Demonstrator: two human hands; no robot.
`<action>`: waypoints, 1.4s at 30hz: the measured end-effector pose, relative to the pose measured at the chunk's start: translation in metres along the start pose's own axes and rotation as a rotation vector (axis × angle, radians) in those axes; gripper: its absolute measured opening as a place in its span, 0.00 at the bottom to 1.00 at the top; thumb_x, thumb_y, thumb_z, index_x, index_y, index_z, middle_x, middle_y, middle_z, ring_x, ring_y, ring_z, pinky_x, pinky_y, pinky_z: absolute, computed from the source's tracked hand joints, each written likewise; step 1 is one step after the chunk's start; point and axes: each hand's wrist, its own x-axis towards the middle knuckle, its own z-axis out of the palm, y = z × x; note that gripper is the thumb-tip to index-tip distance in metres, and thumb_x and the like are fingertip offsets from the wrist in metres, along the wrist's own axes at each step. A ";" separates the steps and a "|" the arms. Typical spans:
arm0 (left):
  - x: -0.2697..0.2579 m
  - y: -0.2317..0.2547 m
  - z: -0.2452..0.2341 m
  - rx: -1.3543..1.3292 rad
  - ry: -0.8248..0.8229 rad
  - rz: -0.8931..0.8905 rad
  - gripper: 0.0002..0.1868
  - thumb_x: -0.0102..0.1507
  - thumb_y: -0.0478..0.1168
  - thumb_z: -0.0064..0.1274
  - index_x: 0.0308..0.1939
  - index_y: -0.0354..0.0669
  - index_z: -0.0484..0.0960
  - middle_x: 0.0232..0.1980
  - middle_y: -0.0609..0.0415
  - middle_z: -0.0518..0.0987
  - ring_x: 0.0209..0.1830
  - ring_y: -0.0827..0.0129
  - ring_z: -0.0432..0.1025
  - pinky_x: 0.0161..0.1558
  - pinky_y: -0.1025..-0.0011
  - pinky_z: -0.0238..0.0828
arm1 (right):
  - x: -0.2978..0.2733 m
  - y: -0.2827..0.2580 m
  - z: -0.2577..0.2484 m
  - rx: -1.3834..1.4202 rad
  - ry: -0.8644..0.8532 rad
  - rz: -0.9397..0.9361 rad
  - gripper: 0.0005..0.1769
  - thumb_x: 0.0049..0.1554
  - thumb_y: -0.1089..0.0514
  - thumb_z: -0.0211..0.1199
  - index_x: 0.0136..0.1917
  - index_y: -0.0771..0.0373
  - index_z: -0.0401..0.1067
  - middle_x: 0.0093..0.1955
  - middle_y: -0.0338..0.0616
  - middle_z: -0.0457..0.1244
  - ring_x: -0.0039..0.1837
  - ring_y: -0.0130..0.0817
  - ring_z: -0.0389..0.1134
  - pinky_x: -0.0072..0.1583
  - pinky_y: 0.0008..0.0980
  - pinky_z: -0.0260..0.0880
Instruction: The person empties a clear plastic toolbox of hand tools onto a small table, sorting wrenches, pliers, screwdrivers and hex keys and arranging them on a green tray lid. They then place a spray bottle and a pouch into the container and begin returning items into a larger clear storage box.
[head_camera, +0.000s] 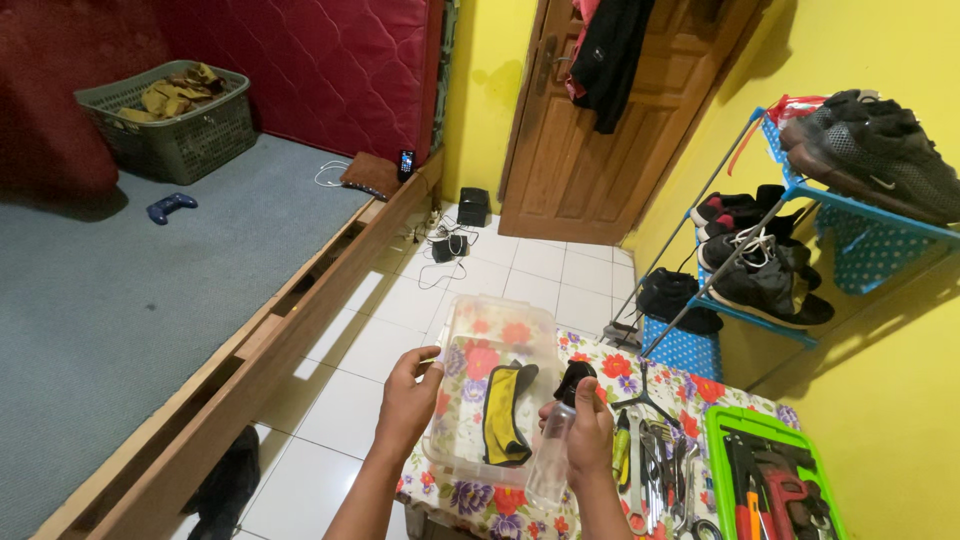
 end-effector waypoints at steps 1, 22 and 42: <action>0.000 0.000 0.000 0.000 -0.001 0.004 0.21 0.63 0.43 0.52 0.57 0.40 0.80 0.54 0.47 0.83 0.58 0.63 0.77 0.55 0.66 0.73 | -0.001 0.000 0.000 0.004 -0.004 0.000 0.38 0.57 0.26 0.51 0.47 0.66 0.69 0.32 0.52 0.69 0.33 0.38 0.70 0.40 0.36 0.72; 0.001 0.007 0.008 -0.013 -0.070 -0.099 0.21 0.63 0.43 0.51 0.60 0.43 0.80 0.51 0.48 0.84 0.48 0.61 0.79 0.47 0.66 0.76 | -0.006 -0.013 -0.003 0.052 0.004 0.092 0.39 0.57 0.25 0.50 0.46 0.67 0.67 0.30 0.51 0.67 0.31 0.38 0.69 0.37 0.37 0.72; 0.038 -0.015 -0.012 -0.086 -0.132 -0.056 0.21 0.64 0.41 0.49 0.60 0.40 0.80 0.56 0.52 0.83 0.51 0.68 0.77 0.55 0.69 0.72 | 0.009 0.013 0.012 0.084 0.064 -0.047 0.32 0.61 0.31 0.54 0.51 0.64 0.70 0.37 0.44 0.67 0.38 0.30 0.66 0.42 0.30 0.66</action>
